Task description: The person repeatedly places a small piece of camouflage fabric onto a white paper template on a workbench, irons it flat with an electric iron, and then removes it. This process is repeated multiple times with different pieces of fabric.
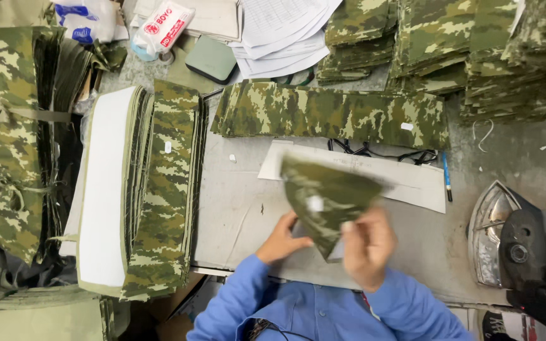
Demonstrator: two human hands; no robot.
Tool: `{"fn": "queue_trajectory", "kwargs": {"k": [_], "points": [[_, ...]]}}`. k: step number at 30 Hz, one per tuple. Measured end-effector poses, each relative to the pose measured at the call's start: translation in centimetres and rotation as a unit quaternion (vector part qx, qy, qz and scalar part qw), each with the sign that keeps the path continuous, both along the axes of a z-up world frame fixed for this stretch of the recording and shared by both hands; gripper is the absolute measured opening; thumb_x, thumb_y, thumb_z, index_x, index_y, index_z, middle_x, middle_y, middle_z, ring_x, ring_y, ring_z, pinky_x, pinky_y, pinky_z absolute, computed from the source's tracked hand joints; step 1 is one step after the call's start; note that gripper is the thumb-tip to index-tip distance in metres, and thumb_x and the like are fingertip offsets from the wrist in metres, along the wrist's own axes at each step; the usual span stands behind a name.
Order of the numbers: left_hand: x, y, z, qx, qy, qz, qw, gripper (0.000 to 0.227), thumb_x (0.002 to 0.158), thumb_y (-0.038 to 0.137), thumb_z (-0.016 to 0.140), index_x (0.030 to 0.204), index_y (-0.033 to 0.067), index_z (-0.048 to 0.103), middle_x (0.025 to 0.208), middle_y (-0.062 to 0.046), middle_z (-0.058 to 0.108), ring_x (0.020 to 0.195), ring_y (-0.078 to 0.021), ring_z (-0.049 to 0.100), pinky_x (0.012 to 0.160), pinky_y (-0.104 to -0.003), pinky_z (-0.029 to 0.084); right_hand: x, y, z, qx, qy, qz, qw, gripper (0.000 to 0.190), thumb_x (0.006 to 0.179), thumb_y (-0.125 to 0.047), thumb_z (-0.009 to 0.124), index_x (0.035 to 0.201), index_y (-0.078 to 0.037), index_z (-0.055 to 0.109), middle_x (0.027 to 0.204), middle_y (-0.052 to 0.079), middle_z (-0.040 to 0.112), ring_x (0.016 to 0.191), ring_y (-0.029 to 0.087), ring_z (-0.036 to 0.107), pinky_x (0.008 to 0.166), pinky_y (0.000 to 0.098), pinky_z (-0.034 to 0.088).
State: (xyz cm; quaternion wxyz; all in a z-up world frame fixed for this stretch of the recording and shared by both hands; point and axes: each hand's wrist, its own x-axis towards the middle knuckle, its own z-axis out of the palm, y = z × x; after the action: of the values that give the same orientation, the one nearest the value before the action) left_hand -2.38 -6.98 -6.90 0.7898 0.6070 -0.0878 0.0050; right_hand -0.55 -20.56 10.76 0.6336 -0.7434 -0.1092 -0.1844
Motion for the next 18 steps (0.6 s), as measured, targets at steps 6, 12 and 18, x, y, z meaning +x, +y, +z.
{"fn": "queue_trajectory", "kwargs": {"k": [6,12,18], "points": [[4.6,-0.5,13.9,0.191,-0.067,-0.131,0.970,0.021,0.085,0.012,0.054,0.105,0.0052,0.060,0.083,-0.014,0.060,0.081,-0.0289,0.060,0.075,-0.039,0.048,5.6,-10.9,2.3,0.014,-0.216,-0.174,0.961,0.053,0.099,0.008,0.046,0.137,-0.014,0.017,0.140,0.002,0.015,0.132,0.025,0.022,0.118,0.0408,0.020],[13.7,4.7,21.0,0.474,0.018,-0.138,0.869,0.031,0.081,-0.003,0.044,0.109,0.0068,0.055,0.103,-0.010,0.063,0.088,-0.0204,0.064,0.082,-0.031,0.052,10.1,-13.2,-1.7,-0.132,0.131,-0.199,0.962,0.023,0.089,0.005,0.052,0.112,0.001,0.053,0.111,0.018,0.056,0.055,0.011,0.045,0.041,0.0189,0.037],[25.4,8.5,12.5,0.651,-0.001,0.046,0.758,0.015,0.078,0.021,0.064,0.083,0.0085,0.056,0.076,-0.013,0.062,0.067,-0.0337,0.057,0.057,-0.044,0.044,17.7,-11.7,-9.4,-0.167,0.203,-0.203,0.943,0.023,0.091,-0.011,0.055,0.113,-0.005,0.057,0.048,0.011,0.050,0.051,0.019,0.059,0.040,0.0288,0.042]]}}
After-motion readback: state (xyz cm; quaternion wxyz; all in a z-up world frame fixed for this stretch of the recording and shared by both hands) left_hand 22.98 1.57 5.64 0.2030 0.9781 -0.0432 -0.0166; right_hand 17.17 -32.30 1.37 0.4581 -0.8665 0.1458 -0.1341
